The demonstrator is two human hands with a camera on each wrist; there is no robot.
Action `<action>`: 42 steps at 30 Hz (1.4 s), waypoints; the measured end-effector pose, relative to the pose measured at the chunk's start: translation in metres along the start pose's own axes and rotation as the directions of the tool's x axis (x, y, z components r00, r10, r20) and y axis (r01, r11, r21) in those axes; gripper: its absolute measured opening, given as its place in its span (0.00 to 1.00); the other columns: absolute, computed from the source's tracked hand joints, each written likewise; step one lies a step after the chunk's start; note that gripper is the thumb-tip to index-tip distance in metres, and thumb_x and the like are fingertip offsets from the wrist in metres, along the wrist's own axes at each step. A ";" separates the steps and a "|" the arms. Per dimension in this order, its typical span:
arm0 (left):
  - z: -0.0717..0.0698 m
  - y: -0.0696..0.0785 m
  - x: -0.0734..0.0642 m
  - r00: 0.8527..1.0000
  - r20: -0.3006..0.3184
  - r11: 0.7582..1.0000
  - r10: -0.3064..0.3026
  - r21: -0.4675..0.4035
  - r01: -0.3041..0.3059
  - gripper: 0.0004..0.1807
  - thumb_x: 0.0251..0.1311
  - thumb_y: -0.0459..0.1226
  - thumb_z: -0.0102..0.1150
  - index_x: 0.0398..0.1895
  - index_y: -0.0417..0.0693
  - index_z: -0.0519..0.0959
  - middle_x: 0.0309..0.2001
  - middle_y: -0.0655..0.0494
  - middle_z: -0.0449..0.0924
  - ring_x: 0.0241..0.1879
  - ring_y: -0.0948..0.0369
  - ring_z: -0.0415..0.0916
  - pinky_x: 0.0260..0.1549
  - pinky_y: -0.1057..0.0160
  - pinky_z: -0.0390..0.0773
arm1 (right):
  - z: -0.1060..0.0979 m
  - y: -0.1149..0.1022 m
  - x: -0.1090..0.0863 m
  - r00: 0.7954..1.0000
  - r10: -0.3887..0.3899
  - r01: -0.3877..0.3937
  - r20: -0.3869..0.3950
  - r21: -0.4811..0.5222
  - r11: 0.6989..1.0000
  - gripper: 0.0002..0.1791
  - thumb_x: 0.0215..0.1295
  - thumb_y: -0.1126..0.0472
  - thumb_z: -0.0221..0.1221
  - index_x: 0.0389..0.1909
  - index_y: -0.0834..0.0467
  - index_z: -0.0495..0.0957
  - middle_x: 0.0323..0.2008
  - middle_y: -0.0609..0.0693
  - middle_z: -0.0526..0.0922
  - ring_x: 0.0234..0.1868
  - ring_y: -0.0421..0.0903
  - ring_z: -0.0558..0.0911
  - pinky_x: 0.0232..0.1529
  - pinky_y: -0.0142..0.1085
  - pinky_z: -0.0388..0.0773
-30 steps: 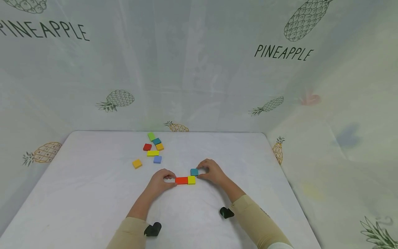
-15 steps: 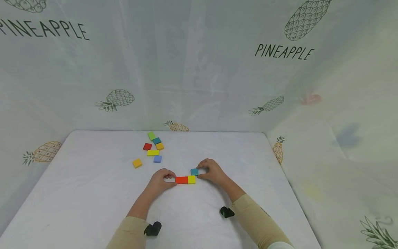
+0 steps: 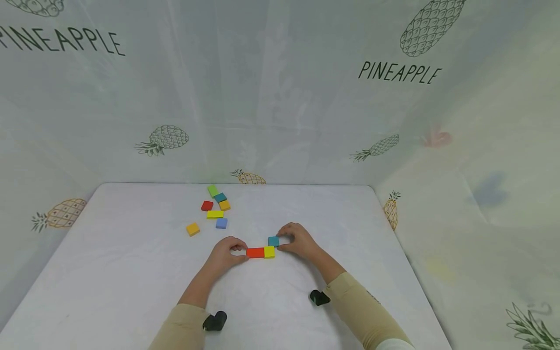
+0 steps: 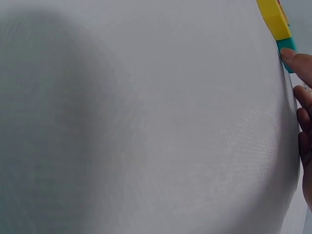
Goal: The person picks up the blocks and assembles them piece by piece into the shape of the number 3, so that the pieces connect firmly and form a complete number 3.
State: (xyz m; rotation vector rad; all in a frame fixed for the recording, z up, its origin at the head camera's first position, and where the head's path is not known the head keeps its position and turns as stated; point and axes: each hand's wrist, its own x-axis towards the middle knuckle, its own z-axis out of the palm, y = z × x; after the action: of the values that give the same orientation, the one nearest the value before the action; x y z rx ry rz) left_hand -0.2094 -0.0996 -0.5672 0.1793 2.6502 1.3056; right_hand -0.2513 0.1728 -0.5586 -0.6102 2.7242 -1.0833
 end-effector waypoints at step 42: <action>-0.001 -0.001 -0.001 1.000 0.018 1.000 0.003 -0.003 -0.003 0.13 0.51 0.37 0.74 0.40 0.56 0.82 0.37 0.62 0.75 0.40 0.59 0.71 0.44 0.59 0.77 | -0.003 -0.081 0.143 0.968 0.062 -0.029 0.242 -0.137 0.990 0.19 0.58 0.58 0.70 0.51 0.48 0.83 0.50 0.43 0.79 0.53 0.47 0.75 0.52 0.35 0.74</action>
State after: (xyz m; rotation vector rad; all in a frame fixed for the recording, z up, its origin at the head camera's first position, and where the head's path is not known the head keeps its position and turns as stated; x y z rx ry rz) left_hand -0.2082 -0.1012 -0.5678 0.1933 2.6339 1.3022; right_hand -0.3558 0.0613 -0.4996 -0.6492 2.5929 -0.7638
